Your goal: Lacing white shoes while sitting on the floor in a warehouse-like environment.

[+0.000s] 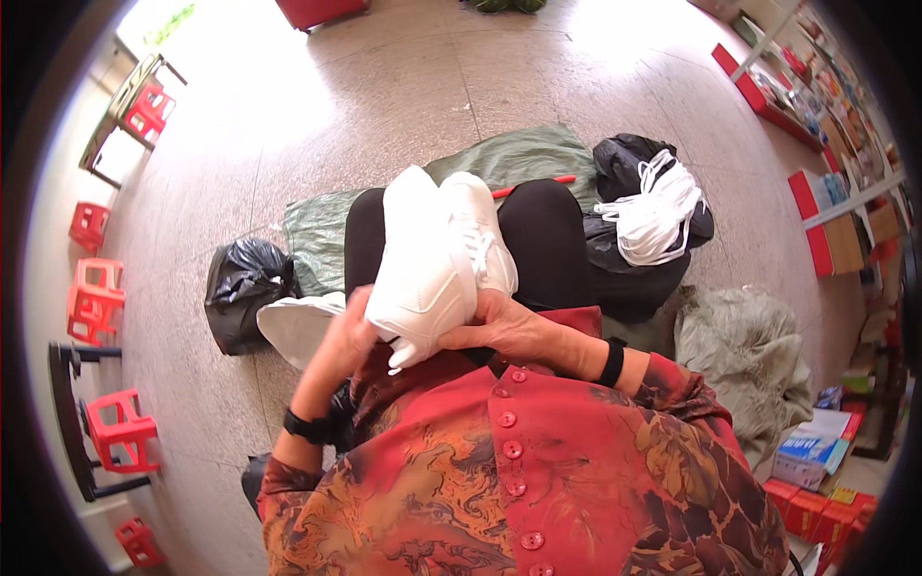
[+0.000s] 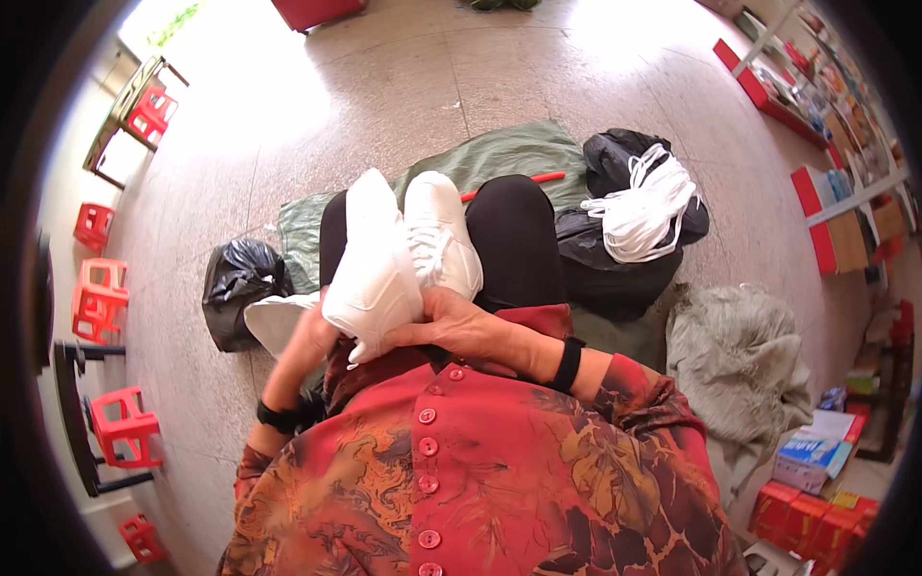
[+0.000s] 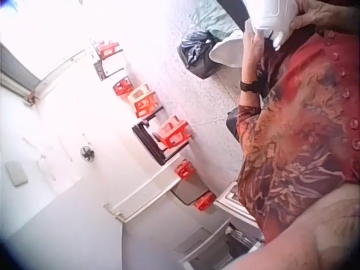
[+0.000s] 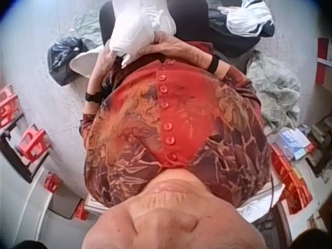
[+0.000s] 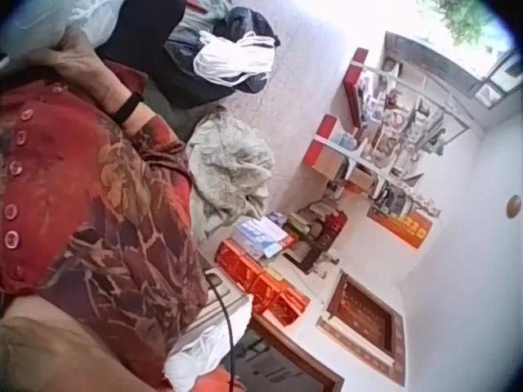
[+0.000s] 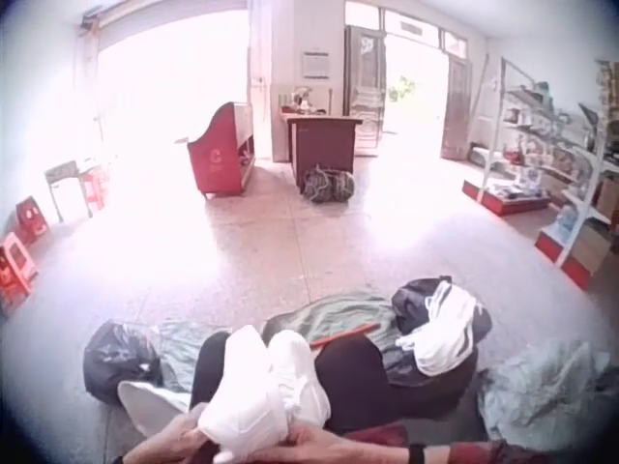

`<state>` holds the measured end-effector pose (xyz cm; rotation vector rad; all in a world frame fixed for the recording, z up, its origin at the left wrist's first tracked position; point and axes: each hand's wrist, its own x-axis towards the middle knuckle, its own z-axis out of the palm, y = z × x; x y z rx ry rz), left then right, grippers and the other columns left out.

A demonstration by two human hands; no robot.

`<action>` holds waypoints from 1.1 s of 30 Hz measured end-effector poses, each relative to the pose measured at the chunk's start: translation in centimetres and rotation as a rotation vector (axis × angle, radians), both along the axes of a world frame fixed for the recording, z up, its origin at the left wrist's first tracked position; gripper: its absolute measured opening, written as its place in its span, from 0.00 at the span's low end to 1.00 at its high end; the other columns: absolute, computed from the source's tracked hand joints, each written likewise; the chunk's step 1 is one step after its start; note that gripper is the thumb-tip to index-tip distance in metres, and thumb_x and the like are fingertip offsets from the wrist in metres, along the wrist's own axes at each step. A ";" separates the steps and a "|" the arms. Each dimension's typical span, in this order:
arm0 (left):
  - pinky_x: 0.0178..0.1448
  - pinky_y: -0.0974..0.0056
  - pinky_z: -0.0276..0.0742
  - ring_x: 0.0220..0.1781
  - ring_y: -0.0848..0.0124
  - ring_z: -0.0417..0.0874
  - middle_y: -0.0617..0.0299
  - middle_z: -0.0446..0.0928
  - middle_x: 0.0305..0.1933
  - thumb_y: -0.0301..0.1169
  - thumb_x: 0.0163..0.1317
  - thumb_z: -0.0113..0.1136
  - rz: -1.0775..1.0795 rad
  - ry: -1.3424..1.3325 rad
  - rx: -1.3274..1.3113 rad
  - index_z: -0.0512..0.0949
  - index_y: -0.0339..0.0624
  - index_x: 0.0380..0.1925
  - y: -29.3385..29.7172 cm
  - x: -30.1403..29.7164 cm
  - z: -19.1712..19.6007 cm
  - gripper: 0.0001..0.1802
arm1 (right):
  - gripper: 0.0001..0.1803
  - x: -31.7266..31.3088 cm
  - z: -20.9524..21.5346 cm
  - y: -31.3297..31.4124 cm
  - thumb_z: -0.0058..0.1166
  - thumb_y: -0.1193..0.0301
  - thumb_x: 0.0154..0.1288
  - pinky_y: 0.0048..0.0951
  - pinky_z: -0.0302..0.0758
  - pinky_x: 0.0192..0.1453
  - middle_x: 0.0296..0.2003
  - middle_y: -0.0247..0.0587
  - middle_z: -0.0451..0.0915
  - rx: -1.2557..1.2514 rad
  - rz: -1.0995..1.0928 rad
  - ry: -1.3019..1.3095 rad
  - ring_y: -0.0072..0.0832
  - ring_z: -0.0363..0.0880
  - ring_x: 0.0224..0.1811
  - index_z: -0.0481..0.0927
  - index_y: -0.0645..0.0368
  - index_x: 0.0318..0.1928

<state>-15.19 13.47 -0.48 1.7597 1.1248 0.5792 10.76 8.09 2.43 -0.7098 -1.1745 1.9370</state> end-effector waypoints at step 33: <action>0.36 0.43 0.73 0.32 0.37 0.81 0.32 0.77 0.27 0.36 0.70 0.53 -0.230 0.404 0.368 0.61 0.26 0.65 0.3 11.0 -0.3 0.30 | 0.44 4.7 -9.1 0.0 0.46 0.51 0.72 0.43 0.49 0.79 0.70 0.75 0.54 0.310 -0.530 -0.755 0.58 0.50 0.76 0.51 0.77 0.71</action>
